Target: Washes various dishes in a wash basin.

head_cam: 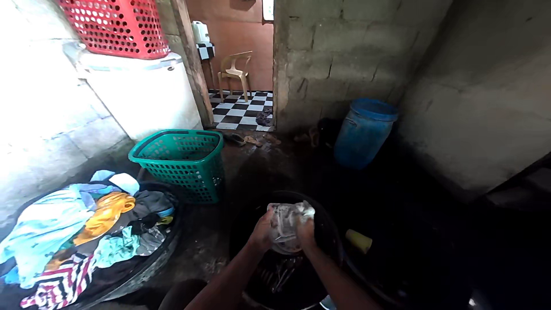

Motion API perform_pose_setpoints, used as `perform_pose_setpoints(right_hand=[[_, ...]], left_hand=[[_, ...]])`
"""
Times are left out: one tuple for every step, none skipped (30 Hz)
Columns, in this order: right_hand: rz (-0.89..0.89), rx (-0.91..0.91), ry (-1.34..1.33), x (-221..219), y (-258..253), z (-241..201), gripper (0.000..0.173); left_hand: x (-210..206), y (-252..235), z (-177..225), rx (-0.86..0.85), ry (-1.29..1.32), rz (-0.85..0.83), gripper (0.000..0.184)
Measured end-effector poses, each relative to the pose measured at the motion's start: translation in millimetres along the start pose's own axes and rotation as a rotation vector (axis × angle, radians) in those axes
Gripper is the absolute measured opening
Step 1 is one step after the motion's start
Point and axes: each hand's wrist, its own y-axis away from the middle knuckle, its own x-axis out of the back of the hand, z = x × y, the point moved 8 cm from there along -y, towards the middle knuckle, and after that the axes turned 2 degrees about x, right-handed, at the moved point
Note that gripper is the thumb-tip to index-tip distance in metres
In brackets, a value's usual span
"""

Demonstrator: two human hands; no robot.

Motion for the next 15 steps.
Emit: perform_pose_setpoints(right_hand=[[0.062,-0.029,-0.009,7,-11,14,0.054],[0.113,-0.055,-0.009,13,-19,25,0.051],[0.142,-0.071,0.004,14,-20,29,0.048],[0.148,-0.065,0.031,13,-16,26,0.046],[0.134,-0.045,0.050,8,-9,19,0.045],[0.111,-0.008,0.039,2,1,10,0.045],[0.094,0.067,-0.001,-5,14,-1,0.046],[0.083,0.171,-0.055,-12,25,-10,0.047],[0.097,0.310,-0.115,-18,32,-17,0.046],[0.121,0.449,-0.176,-23,34,-22,0.045],[0.110,0.530,-0.224,-24,34,-24,0.045],[0.087,0.550,-0.235,-23,30,-24,0.046],[0.070,0.521,-0.208,-17,25,-23,0.048],[0.071,0.464,-0.161,-10,16,-18,0.049],[0.092,0.395,-0.096,-1,6,-12,0.047]], left_hand=[[-2,1,1,0.001,0.022,-0.028,0.059],[-3,0,1,0.006,0.038,-0.054,0.060],[-3,-1,0,0.007,0.042,-0.064,0.061],[-1,-2,0,0.001,0.036,-0.055,0.061],[2,-4,-1,-0.010,0.031,-0.035,0.061],[5,-6,-1,-0.024,0.024,-0.006,0.060],[9,-8,-2,-0.033,0.018,0.019,0.059],[12,-9,-4,-0.029,0.007,0.043,0.057],[13,-10,-7,-0.022,-0.013,0.046,0.057],[13,-11,-9,-0.009,-0.039,0.048,0.057],[12,-10,-10,0.002,-0.057,0.030,0.057],[9,-8,-10,0.005,-0.072,0.008,0.058],[5,-6,-9,0.006,-0.075,-0.011,0.058],[1,-3,-8,0.008,-0.060,-0.036,0.058],[-2,-1,-6,0.013,-0.043,-0.057,0.059]])
